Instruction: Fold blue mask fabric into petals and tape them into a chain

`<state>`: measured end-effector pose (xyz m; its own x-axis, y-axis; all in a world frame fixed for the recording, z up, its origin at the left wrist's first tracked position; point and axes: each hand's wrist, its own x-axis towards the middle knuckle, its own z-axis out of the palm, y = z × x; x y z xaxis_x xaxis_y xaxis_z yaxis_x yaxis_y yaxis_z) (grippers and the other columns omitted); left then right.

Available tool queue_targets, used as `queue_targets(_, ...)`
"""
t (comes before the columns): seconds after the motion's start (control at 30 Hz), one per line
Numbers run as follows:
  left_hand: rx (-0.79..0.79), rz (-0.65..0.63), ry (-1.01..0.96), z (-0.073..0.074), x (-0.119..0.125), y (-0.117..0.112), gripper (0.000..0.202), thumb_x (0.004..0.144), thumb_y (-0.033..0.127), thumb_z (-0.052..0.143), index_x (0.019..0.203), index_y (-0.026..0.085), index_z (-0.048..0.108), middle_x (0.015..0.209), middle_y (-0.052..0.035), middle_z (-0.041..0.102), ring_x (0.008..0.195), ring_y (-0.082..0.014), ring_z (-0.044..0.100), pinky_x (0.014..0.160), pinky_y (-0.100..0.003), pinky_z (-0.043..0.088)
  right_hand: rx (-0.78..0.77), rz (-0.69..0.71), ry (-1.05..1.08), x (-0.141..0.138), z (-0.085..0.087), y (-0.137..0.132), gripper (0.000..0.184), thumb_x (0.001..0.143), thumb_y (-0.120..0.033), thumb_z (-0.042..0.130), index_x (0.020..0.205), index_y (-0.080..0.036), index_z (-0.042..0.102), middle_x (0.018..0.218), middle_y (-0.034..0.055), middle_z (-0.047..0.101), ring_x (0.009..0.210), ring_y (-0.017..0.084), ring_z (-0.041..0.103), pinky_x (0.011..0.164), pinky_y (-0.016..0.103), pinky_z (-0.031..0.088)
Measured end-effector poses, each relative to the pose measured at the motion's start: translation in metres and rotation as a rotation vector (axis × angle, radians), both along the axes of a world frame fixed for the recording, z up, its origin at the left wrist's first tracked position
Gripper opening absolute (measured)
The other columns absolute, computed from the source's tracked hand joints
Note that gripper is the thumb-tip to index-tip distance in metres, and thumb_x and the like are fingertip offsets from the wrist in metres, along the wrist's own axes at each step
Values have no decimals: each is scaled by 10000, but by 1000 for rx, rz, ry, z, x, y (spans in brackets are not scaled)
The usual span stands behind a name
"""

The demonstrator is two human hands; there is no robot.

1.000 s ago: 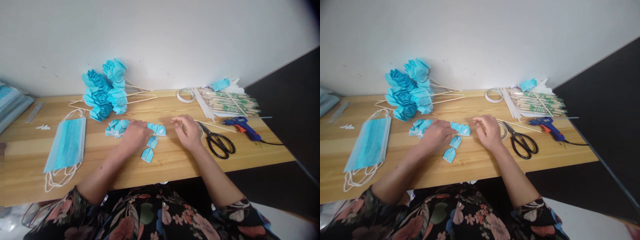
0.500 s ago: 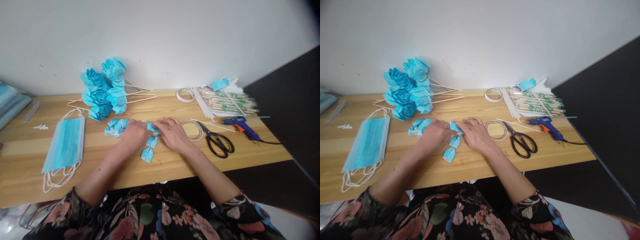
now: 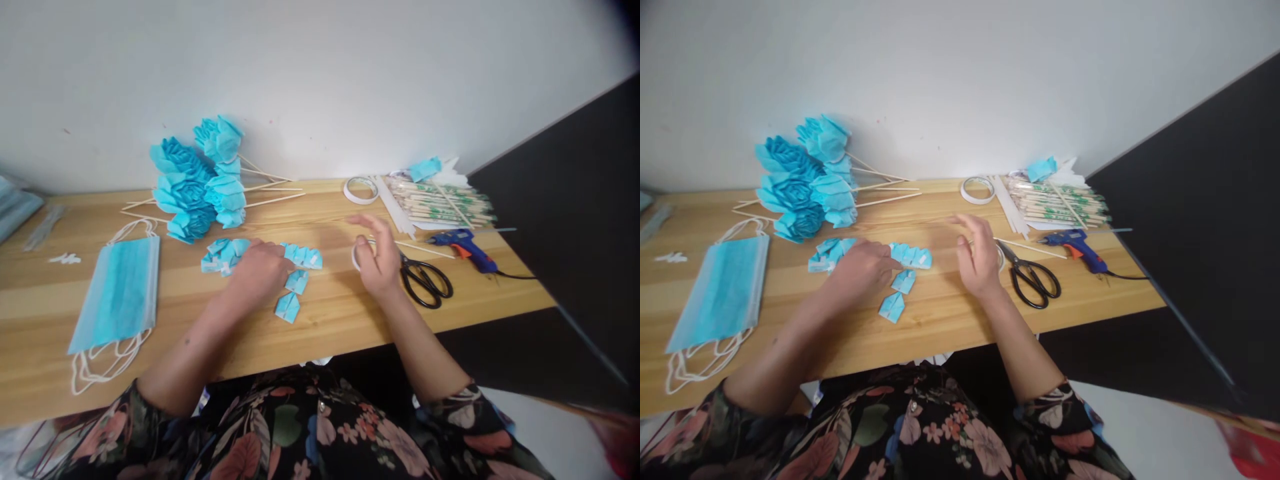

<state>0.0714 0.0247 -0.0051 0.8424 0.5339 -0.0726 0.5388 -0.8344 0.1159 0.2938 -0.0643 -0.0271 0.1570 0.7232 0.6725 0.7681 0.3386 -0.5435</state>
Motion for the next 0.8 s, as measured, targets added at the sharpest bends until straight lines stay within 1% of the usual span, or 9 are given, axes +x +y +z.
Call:
queue_targets(0.07, 41, 9, -82, -3, -2, 2, 345, 822, 79, 458, 848, 179, 787, 739, -94, 678, 722, -228, 605, 673, -353, 386, 27, -169, -7, 15, 9, -19, 372, 974, -209, 401, 1335, -220, 493, 1124, 98, 688, 1087, 245, 648, 984, 478, 492)
queue_targets(0.17, 107, 44, -311, -4, -3, 0, 344, 855, 93, 439, 897, 154, 776, 729, -85, 685, 720, -223, 630, 671, -349, 407, -29, -356, -163, 44, 13, -56, 281, 970, -210, 434, 1197, -216, 600, 974, 78, 721, 975, 246, 676, 927, 445, 512)
queue_targets(0.27, 56, 13, -479, 3, 0, -11, 311, 910, 138, 449, 973, 157, 753, 808, -75, 727, 764, -208, 658, 701, -334, 438, -234, -387, -329, 73, 3, -94, 253, 952, -201, 467, 1126, -180, 649, 965, 102, 731, 941, 258, 674, 875, 419, 530)
queue_targets(0.33, -3, -64, -468, 11, 5, -23, 286, 930, 170, 471, 1028, 178, 739, 856, -66, 742, 794, -204, 667, 715, -331, 449, -385, -407, -402, 87, -6, -114, 269, 940, -201, 478, 1137, -161, 656, 1040, 128, 726, 992, 288, 660, 881, 443, 531)
queue_targets(0.4, -45, -160, -410, 20, 11, -33, 265, 939, 191, 487, 1029, 195, 736, 885, -62, 745, 805, -204, 668, 728, -335, 458, -466, -402, -438, 94, -12, -125, 298, 936, -214, 498, 1190, -154, 641, 1110, 134, 717, 1036, 300, 650, 911, 457, 526)
queue_targets(0.5, -92, -271, -324, 28, 27, -46, 255, 949, 201, 482, 961, 186, 737, 934, -77, 734, 842, -212, 664, 752, -345, 477, -510, -345, -476, 95, -15, -128, 351, 941, -260, 534, 1266, -148, 605, 1166, 135, 704, 1070, 298, 647, 938, 441, 520)
queue_targets(0.57, -120, -304, -287, 27, 45, -53, 263, 949, 183, 464, 959, 170, 726, 974, -90, 719, 880, -220, 660, 772, -350, 490, -525, -347, -496, 94, -14, -124, 359, 939, -278, 549, 1268, -143, 604, 1144, 145, 707, 1060, 302, 652, 920, 434, 525)
queue_targets(0.63, -126, -295, -262, 21, 66, -58, 270, 936, 149, 452, 1041, 157, 701, 1064, -105, 696, 938, -227, 650, 823, -361, 498, -553, -384, -503, 93, -12, -117, 342, 924, -252, 560, 1245, -148, 614, 1092, 149, 715, 1025, 307, 662, 872, 429, 535)
queue_targets(0.8, -23, -184, -120, -1, 115, -66, 297, 906, 111, 423, 1106, 125, 642, 1032, -137, 654, 856, -251, 638, 702, -347, 479, -663, -420, -479, 96, -5, -110, 323, 841, -194, 604, 1163, -171, 625, 1008, 116, 715, 929, 283, 684, 758, 369, 529)
